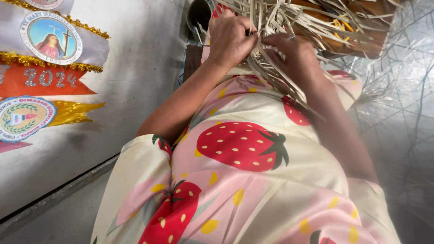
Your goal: Weaving dried plant fibers to create a handmade craft
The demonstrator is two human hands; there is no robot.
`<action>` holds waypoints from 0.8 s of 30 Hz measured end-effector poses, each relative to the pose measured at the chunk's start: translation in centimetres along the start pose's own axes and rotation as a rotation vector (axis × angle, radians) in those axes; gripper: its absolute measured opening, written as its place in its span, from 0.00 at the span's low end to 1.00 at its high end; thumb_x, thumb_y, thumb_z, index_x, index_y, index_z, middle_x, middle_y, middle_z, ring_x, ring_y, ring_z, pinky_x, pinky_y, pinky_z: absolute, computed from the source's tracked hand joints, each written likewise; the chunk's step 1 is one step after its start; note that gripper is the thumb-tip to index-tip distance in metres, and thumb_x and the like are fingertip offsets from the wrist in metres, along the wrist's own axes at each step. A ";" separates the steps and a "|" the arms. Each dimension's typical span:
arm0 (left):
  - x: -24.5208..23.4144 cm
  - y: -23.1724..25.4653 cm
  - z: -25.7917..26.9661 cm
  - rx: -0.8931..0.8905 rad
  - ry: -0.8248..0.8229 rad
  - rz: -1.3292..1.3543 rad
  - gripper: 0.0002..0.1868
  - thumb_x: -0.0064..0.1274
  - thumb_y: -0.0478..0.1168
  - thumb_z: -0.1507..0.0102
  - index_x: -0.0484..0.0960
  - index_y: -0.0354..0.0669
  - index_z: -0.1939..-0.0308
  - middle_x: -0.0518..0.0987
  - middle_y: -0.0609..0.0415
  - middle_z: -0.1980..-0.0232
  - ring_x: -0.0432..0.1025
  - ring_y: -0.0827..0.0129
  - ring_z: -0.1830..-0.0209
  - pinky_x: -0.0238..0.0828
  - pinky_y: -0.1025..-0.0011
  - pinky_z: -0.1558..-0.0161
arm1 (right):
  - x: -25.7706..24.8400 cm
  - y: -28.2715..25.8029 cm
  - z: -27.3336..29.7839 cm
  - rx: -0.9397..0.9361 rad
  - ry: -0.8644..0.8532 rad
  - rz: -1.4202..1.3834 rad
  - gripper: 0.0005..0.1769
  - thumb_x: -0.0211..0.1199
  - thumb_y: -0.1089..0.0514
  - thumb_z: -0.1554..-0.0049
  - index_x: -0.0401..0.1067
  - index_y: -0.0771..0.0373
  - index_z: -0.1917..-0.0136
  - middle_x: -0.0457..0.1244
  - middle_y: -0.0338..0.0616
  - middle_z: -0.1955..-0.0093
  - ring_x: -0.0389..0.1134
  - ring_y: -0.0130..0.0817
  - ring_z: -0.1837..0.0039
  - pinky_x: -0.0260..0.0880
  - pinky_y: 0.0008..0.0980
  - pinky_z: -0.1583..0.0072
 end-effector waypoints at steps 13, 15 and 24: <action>2.1 -0.6 2.3 -0.138 -0.121 0.571 0.11 0.59 0.47 0.40 0.74 0.48 0.70 0.74 0.60 0.70 0.69 0.70 0.68 0.64 0.67 0.62 | 0.6 -4.0 -2.1 0.572 -0.474 -0.178 0.25 0.50 0.44 0.27 0.71 0.61 0.59 0.61 0.39 0.65 0.58 0.31 0.59 0.59 0.40 0.55; 3.0 -1.2 3.1 -0.020 -0.047 0.510 0.06 0.62 0.34 0.37 0.80 0.40 0.60 0.85 0.44 0.59 0.84 0.66 0.63 0.88 0.72 0.54 | -7.3 -16.3 -1.4 0.629 -0.032 -0.729 0.26 0.50 0.69 0.39 0.64 0.72 0.28 0.64 0.59 0.27 0.67 0.44 0.24 0.63 0.38 0.20; 0.5 2.5 5.0 0.038 0.050 0.493 0.09 0.67 0.35 0.39 0.82 0.40 0.60 0.84 0.51 0.63 0.80 0.64 0.64 0.77 0.68 0.60 | -3.2 -5.3 -0.3 0.569 -0.318 0.193 0.21 0.49 0.48 0.26 0.76 0.63 0.48 0.69 0.63 0.55 0.66 0.69 0.53 0.60 0.58 0.53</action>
Point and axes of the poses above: each hand's wrist, its own z-axis away from the middle knuckle, its own x-axis out of the palm, y = z × x, the point moved 1 cm from there along -z, towards the middle knuckle
